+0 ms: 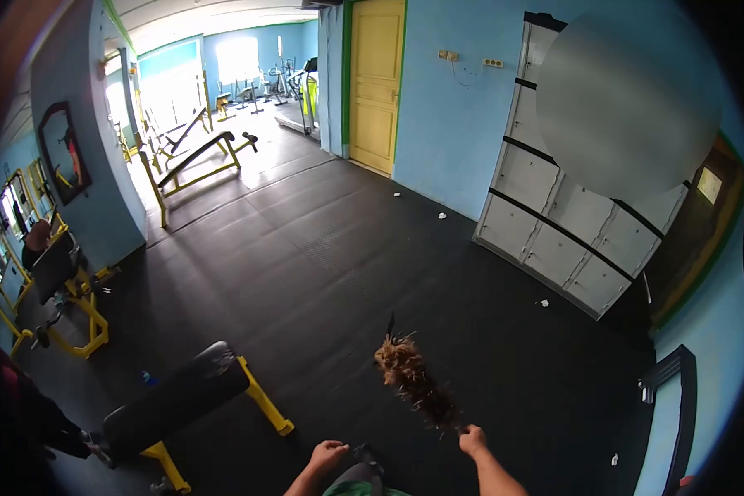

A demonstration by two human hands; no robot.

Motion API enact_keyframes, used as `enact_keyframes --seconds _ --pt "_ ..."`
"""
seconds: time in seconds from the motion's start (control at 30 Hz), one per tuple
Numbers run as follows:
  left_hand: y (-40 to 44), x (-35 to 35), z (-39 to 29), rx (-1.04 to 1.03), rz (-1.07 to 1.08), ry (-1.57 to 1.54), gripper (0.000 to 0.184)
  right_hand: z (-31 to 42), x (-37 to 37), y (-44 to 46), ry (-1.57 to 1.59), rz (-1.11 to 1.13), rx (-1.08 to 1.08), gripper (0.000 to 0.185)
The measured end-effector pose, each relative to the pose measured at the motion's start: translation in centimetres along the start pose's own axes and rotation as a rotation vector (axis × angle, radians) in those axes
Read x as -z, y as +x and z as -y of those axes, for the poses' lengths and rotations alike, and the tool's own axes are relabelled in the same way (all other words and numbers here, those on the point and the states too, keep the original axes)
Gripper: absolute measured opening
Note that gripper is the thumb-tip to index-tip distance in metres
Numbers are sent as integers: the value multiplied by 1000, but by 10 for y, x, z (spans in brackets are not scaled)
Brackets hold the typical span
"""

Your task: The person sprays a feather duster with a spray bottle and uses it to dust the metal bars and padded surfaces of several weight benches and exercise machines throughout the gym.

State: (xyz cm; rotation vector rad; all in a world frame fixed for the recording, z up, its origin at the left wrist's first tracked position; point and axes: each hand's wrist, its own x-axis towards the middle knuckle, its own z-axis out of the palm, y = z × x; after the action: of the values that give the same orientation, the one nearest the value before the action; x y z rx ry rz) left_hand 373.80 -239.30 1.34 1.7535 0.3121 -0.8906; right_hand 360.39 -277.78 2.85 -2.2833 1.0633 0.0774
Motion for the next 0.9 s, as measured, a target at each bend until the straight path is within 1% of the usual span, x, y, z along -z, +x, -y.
enact_keyframes --seconds 0.07,0.1,0.13,0.2,0.23,0.3,0.33,0.37,0.4,0.43,0.47,0.5,0.53,0.57,0.6,0.63,0.7,0.73,0.8,0.87,0.9 --pt "46 2 -64 -23 3 8 48 45 10 27 -60 73 -125 33" --pt "63 1 -102 -76 33 2 50 58 13 44 -58 136 -142 36" --pt "79 2 -137 -128 61 4 52 66 11 56 -45 148 -149 36" --pt "121 6 -206 -145 80 60 53 80 0 93 80 91 -28 39" --pt "145 9 -239 -168 107 93 54 88 -6 115 97 93 -24 39" --pt "188 17 -298 -184 66 146 55 101 -13 159 198 200 -49 41" --pt "206 17 -316 -192 36 184 57 107 -20 180 195 208 -46 41" --pt "237 21 -333 -183 29 185 64 117 -24 209 185 209 16 38" --pt "280 29 -341 -183 21 172 64 128 -27 244 173 207 84 36" --pt "328 36 -340 -284 -66 109 68 140 -29 283 171 268 128 34" --pt "350 38 -360 -380 -159 48 71 159 -18 321 158 279 143 34" --pt "366 47 -379 -382 -240 105 77 182 -13 354 159 384 175 32" --pt "385 56 -401 -381 -258 109 77 209 -11 389 166 485 209 30" --pt "401 62 -425 -435 -446 258 72 239 -4 426 166 495 228 30" --pt "407 69 -448 -469 -633 411 67 268 5 458 146 581 256 29" --pt "412 80 -470 -447 -650 409 67 298 13 487 123 672 279 29" --pt "423 94 -538 -306 -335 -121 54 379 40 551 85 818 316 32" --pt "439 98 -556 -306 -355 -151 54 410 43 583 57 828 338 32" --pt "481 112 -582 -250 -437 -307 42 465 38 650 -150 797 397 34" --pt "540 128 -593 -231 -432 -380 44 506 21 712 -205 763 458 35" --pt "568 135 -602 -200 -460 -314 46 528 13 738 -238 722 494 36"
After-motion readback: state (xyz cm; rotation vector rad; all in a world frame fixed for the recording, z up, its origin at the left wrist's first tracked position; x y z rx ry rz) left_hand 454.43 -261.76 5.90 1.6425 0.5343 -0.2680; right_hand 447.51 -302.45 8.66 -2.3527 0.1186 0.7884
